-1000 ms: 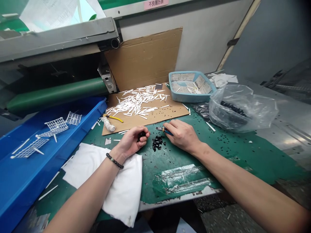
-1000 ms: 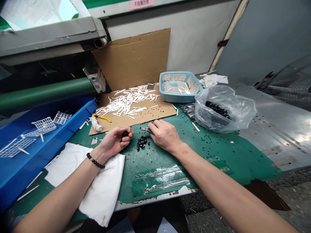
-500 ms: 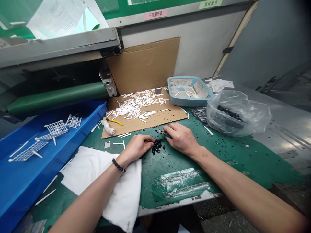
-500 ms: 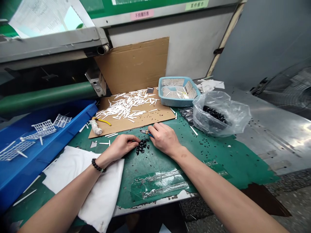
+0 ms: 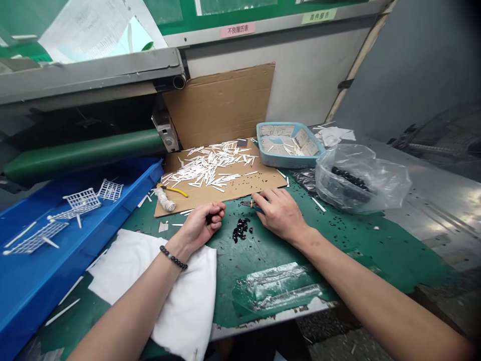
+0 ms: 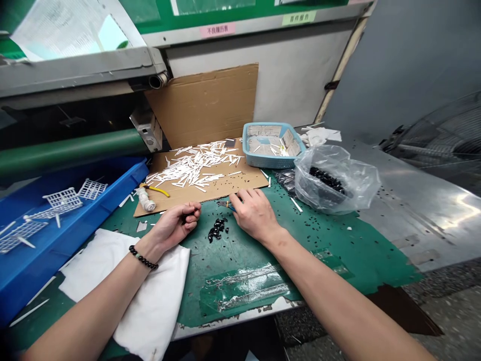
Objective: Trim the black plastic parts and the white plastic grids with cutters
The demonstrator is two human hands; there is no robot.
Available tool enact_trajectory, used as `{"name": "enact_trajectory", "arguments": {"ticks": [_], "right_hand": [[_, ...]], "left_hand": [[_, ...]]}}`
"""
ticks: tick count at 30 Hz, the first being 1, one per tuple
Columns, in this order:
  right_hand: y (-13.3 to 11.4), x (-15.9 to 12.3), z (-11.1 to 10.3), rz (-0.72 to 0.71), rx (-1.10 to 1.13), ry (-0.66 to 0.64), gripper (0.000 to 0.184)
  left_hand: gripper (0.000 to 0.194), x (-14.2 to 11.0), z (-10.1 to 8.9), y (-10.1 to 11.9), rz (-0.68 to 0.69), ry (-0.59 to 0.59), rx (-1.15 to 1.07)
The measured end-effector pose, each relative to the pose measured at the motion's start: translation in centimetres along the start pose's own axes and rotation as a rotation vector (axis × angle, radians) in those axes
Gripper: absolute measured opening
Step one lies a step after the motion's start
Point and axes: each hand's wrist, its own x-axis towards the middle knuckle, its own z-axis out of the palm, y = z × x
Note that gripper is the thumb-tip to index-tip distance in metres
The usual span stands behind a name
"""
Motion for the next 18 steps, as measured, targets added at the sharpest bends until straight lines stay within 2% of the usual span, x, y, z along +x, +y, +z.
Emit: {"name": "enact_trajectory", "arguments": {"ticks": [4, 9, 13, 18], "right_hand": [[-0.25, 0.02, 0.11, -0.018, 0.081, 0.029, 0.021], [-0.5, -0.05, 0.1, -0.085, 0.201, 0.017, 0.029], [-0.75, -0.09, 0.24, -0.116, 0.246, -0.01, 0.027], [-0.95, -0.21, 0.52, -0.136, 0.253, -0.012, 0.023]], "left_hand": [[0.014, 0.01, 0.0, -0.37, 0.023, -0.031, 0.051], [0.02, -0.1, 0.35, -0.57, 0.015, -0.011, 0.163], [0.022, -0.08, 0.58, -0.74, 0.012, 0.011, 0.201], [0.027, -0.07, 0.45, -0.97, 0.01, -0.024, 0.258]]}}
